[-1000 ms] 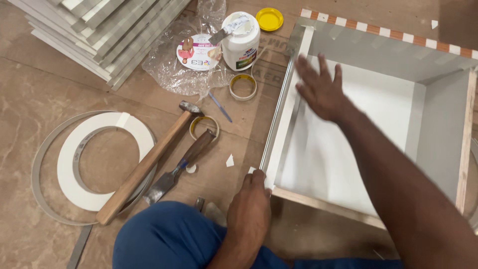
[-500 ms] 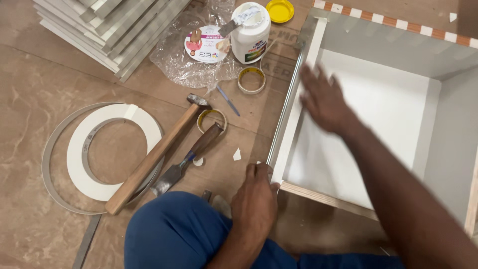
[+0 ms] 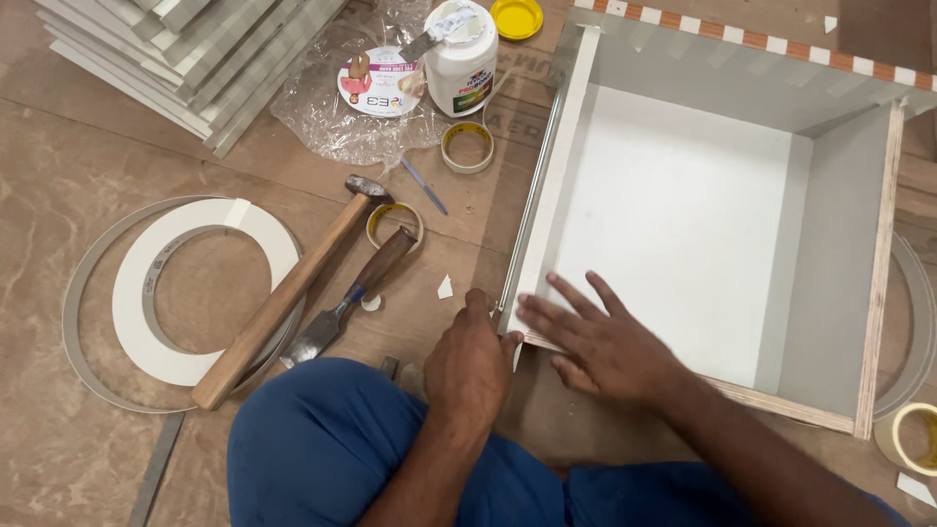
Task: The person applies adhesive tape to the edges of a white wooden drawer box. They then use a syringe to apply glue along the inner edge of the drawer.
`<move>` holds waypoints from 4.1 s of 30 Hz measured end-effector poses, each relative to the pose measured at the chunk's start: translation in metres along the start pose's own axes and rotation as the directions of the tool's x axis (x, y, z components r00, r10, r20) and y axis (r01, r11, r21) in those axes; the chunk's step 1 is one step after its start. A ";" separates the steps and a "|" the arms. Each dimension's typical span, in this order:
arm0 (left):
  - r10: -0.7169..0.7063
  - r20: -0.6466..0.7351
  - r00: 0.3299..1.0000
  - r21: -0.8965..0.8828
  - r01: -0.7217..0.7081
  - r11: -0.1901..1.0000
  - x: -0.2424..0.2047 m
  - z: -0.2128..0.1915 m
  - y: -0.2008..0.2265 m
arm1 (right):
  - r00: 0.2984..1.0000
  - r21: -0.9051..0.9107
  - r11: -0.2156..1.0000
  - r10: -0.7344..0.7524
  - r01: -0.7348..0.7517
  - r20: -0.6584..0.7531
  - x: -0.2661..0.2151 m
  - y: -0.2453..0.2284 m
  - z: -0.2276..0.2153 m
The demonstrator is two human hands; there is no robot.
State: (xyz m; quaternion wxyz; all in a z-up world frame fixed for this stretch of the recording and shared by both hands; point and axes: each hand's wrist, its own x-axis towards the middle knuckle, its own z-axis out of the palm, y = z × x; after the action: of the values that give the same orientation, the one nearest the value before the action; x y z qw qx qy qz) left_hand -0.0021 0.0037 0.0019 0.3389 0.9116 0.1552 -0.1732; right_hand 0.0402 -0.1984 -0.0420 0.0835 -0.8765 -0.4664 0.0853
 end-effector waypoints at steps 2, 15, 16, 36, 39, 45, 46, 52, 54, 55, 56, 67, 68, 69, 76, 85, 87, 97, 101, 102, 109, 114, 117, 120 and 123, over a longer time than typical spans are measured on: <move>0.002 -0.001 1.000 -0.010 -0.002 1.000 0.000 0.001 0.001 | 0.999 -0.024 0.999 0.026 -0.026 -0.026 0.013 0.024 0.005; -0.048 0.156 0.987 -0.016 0.051 0.999 0.011 -0.006 0.005 | 0.880 0.257 0.879 0.447 -0.401 -0.159 0.143 0.239 -0.049; -0.047 0.160 0.986 -0.020 0.051 0.998 0.012 -0.007 0.006 | 0.882 0.244 0.887 0.438 -0.392 -0.172 0.148 0.243 -0.053; 0.201 -0.105 0.974 0.137 -0.186 0.973 0.005 0.024 0.007 | 0.845 0.379 0.794 0.531 -0.475 -0.053 0.056 0.038 0.003; 0.207 -0.146 0.967 0.166 -0.182 0.969 0.009 0.026 0.006 | 0.793 0.664 0.590 0.609 -0.460 0.009 0.054 0.014 0.012; 0.229 -0.192 0.954 0.165 -0.199 0.966 0.015 0.033 0.003 | 0.646 0.980 -0.117 0.739 -0.161 0.194 0.070 -0.018 0.016; 0.232 -0.198 0.952 0.173 -0.199 0.965 0.017 0.033 0.003 | 0.629 0.982 -0.155 0.753 -0.111 0.190 0.073 -0.021 0.015; 0.252 -0.214 0.944 0.209 -0.207 0.956 0.019 0.037 0.003 | 0.534 0.985 -0.067 0.833 -0.161 0.144 0.094 -0.007 0.024; 0.256 -0.213 0.943 0.218 -0.209 0.953 0.019 0.038 0.003 | 0.549 0.993 0.033 0.835 -0.111 0.033 0.105 0.010 0.034; 0.256 -0.215 0.942 0.223 -0.208 0.952 0.019 0.038 0.002 | 0.557 0.993 0.084 0.830 -0.084 -0.023 0.111 0.019 0.040; 0.257 -0.218 0.942 0.217 -0.210 0.953 0.018 0.038 0.002 | 0.560 0.989 0.122 0.826 -0.080 -0.056 0.117 0.031 0.044; 0.210 -0.165 0.964 0.210 -0.174 0.962 0.016 0.030 0.008 | 0.513 0.976 0.182 0.853 -0.121 -0.096 0.194 0.182 0.010; 0.184 -0.130 0.974 0.202 -0.156 0.967 0.018 0.029 0.008 | 0.501 0.965 0.232 0.854 -0.120 -0.143 0.201 0.194 0.007; 0.159 -0.095 0.983 0.195 -0.138 0.971 0.019 0.029 0.008 | 0.488 0.952 0.282 0.852 -0.120 -0.191 0.207 0.206 0.004; 0.151 -0.039 0.988 0.158 -0.143 0.977 0.026 0.031 0.006 | 0.234 0.913 0.342 0.928 -0.222 -0.290 0.228 0.218 0.004; 0.144 -0.065 0.987 0.221 -0.126 0.967 0.016 0.022 0.012 | 0.368 0.848 0.460 0.860 -0.264 -0.353 0.173 0.138 0.006; 0.113 -0.062 0.992 0.198 -0.098 0.975 0.013 0.017 0.010 | 0.373 0.913 0.152 0.928 -0.377 -0.001 0.151 0.098 0.004; 0.054 -0.046 0.997 -0.023 -0.055 0.998 0.022 0.018 -0.002 | 0.691 0.894 0.360 0.718 -0.269 -0.081 0.056 -0.017 0.033; 0.275 -0.189 0.943 0.007 -0.279 0.960 0.032 0.036 0.006 | 0.672 0.886 0.266 0.737 -0.380 0.067 0.007 -0.030 0.011; 0.366 -0.224 0.903 0.035 -0.368 0.929 0.032 0.042 0.010 | 0.621 0.891 0.263 0.783 -0.370 0.027 -0.016 -0.024 0.009; 0.354 -0.205 0.912 0.147 -0.329 0.933 0.033 0.041 0.034 | -0.065 0.685 0.322 0.878 -0.654 -0.475 -0.321 0.098 0.023; 0.280 -0.156 0.947 0.155 -0.257 0.954 0.030 0.040 0.043 | 0.036 -0.114 0.024 0.994 -0.993 -0.105 -0.382 0.132 0.094; 0.549 -0.344 0.762 0.271 -0.479 0.835 0.030 0.042 0.035 | -0.026 -0.080 -0.043 0.979 -0.996 -0.201 -0.390 0.135 0.089; 0.636 -0.347 0.689 -0.166 -0.713 0.682 0.022 0.045 0.038 | -0.145 0.476 0.117 0.866 -0.871 -0.478 -0.374 0.104 0.039; 0.657 0.237 0.716 -0.969 0.123 0.215 0.004 0.039 0.047 | -0.059 0.792 0.499 0.832 -0.352 -0.551 -0.301 0.049 -0.021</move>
State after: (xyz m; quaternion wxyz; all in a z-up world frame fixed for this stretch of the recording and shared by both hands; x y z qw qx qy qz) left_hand 0.0121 -0.0556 -0.0013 0.8678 0.4157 -0.0691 -0.2634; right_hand -0.0815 -0.4773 -0.0111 0.4662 -0.8145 0.1587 -0.3066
